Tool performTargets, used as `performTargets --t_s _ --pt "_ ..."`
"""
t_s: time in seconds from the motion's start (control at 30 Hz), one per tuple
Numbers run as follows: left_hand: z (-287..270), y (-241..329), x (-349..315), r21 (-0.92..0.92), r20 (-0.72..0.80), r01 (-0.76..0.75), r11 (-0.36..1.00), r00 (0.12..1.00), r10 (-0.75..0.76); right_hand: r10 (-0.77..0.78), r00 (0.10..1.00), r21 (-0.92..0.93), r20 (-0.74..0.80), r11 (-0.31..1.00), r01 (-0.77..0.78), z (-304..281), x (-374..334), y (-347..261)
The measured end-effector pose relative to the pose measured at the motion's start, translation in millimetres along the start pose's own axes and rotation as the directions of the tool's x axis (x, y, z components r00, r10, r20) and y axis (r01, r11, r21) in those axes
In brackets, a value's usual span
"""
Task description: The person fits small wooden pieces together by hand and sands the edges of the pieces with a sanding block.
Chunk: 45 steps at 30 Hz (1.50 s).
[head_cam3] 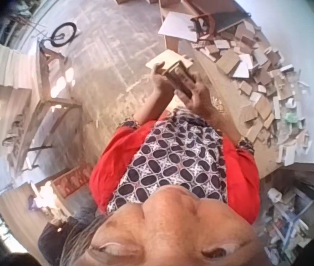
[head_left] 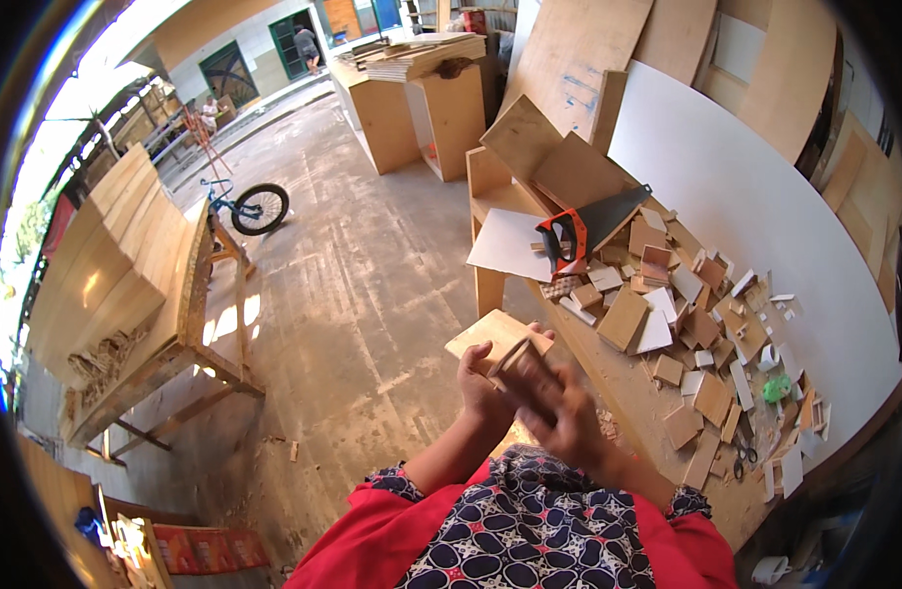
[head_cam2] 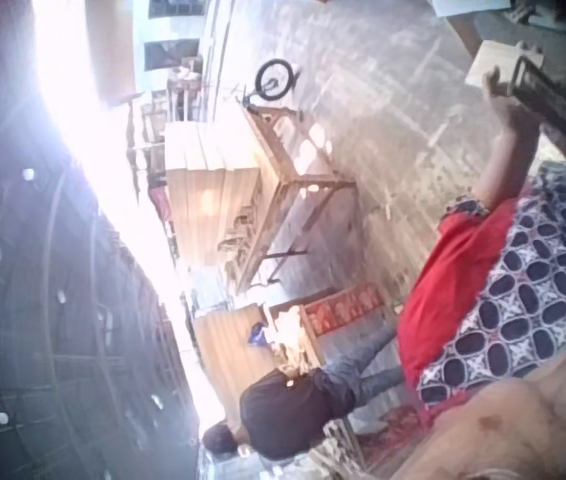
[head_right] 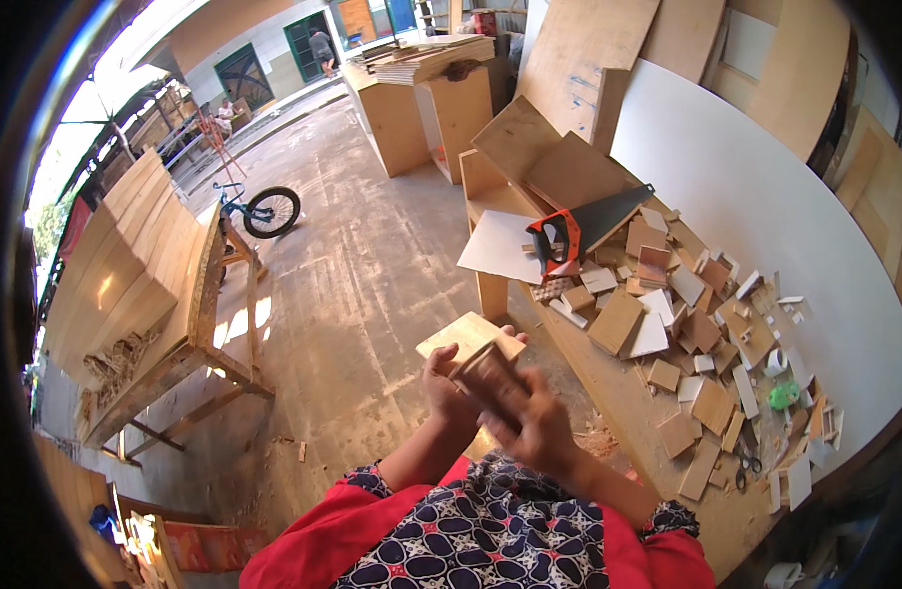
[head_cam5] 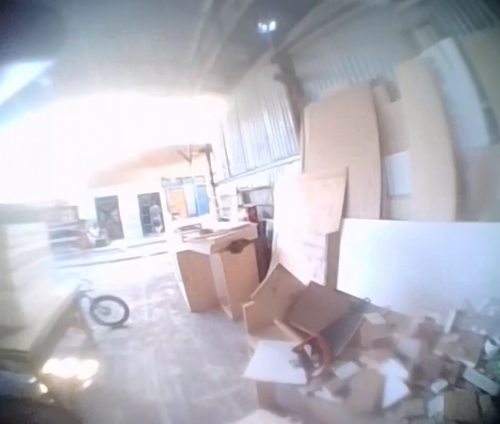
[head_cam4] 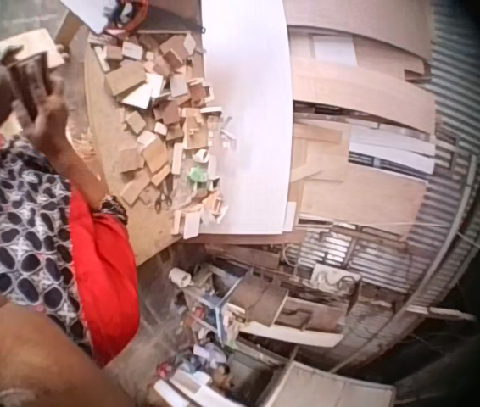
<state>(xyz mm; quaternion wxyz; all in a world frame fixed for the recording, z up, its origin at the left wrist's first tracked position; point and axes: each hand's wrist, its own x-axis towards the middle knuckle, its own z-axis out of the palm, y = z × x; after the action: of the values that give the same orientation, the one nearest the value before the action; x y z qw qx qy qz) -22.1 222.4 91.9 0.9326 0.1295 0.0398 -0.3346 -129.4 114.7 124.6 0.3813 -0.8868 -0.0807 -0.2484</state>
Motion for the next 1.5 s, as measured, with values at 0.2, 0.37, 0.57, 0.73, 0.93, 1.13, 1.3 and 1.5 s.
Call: performTargets --t_s 0.2,0.37,0.57,0.73,0.93,1.13,1.3,1.5 --pt "23 -9 -1 0.039 -0.016 0.007 0.999 1.0 -0.006 0.087 0.987 -0.012 -0.137 0.996 -0.09 -16 18 30" --pt "27 -6 -1 0.097 0.197 -0.061 0.993 0.98 0.041 -0.043 0.995 0.051 0.09 0.998 0.039 -16 1 1" --pt "30 -12 0 0.18 0.0 -0.229 0.957 0.973 0.233 0.069 0.997 -0.029 -0.029 0.997 -0.07 -25 25 32" --pt "26 -3 4 0.112 0.201 -0.193 0.975 0.965 0.168 -0.048 0.996 0.054 0.074 0.998 0.044 -17 8 11" --pt "28 -2 -2 0.171 0.125 -0.271 0.947 0.96 0.252 0.056 0.998 0.017 0.01 0.998 -0.056 -14 12 16" --pt "26 -5 3 0.146 0.04 -0.304 0.941 0.953 0.301 0.078 0.984 -0.045 -0.161 0.995 -0.086 -17 21 39" --pt "19 6 6 0.091 0.236 -0.185 0.978 0.959 0.159 -0.111 0.991 0.063 0.075 0.992 0.106 -9 2 1" --pt "22 -3 13 0.082 -0.041 -0.333 0.939 0.941 0.337 0.094 0.97 -0.116 -0.223 0.986 -0.122 -16 28 38"
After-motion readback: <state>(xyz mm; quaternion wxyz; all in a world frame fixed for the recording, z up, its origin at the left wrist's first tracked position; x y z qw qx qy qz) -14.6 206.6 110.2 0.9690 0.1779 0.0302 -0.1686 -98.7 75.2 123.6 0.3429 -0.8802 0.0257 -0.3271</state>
